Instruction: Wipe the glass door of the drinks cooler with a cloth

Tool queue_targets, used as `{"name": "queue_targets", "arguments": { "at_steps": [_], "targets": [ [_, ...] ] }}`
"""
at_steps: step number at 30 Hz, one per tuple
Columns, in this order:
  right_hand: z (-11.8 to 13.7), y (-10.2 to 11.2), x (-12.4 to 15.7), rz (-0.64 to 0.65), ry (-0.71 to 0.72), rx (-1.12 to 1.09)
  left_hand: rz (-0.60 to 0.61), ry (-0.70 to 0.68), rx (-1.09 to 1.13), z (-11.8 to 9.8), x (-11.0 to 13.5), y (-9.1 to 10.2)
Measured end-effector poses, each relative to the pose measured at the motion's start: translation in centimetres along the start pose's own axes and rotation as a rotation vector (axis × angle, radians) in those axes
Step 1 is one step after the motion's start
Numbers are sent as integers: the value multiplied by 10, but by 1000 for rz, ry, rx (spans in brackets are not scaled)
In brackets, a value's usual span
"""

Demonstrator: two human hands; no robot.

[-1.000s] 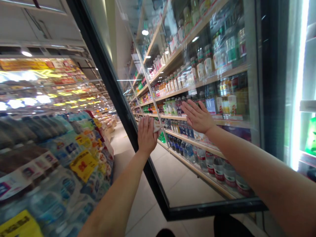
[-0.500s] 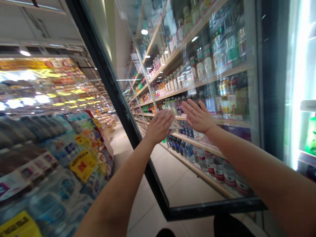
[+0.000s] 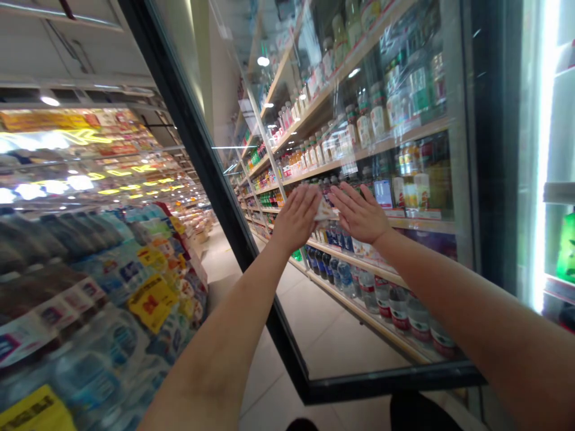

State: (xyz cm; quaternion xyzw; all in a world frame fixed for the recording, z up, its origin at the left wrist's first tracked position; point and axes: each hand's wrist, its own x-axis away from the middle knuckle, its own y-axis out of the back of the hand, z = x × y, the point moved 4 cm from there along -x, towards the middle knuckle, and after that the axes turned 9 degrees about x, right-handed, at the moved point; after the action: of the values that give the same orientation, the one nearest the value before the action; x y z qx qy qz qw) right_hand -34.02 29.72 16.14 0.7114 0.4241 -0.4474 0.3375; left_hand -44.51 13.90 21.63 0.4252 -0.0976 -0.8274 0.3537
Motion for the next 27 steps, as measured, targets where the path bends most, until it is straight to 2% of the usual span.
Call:
{"name": "queue_targets", "arguments": {
  "at_steps": [3,5,7,9,11,13,16,18,19,22,24,25,27],
  "targets": [
    [0,-1,0,-4,9,8,-199,248,-44,18,-10,8],
    [-1,-1,1,0,11,12,-243,316,-32,13,-5,3],
    [-1,-1,1,0,12,17,-174,236,8,-4,4,-8],
    [-1,0,1,3,13,15,-55,86,45,-20,13,-17],
    [-1,0,0,2,10,8,33,-25,50,-24,15,-18],
    [-1,0,0,-8,11,9,36,-16,21,-14,9,-11],
    [0,-1,-1,-15,15,17,-103,164,-27,6,-1,1],
    [-1,-1,0,-11,15,10,-180,251,-34,6,0,1],
    [-1,-1,0,-10,13,3,-183,252,-29,1,3,-3],
    [-1,-1,0,-5,8,-7,-79,116,-1,-21,15,-17],
    [-1,-1,0,-2,4,2,11,-3,11,-28,19,-21],
    [-1,-1,0,-2,4,10,37,-34,12,-26,17,-19],
    [0,-1,0,-7,9,25,27,1,2,-12,9,-10]
  ]
}}
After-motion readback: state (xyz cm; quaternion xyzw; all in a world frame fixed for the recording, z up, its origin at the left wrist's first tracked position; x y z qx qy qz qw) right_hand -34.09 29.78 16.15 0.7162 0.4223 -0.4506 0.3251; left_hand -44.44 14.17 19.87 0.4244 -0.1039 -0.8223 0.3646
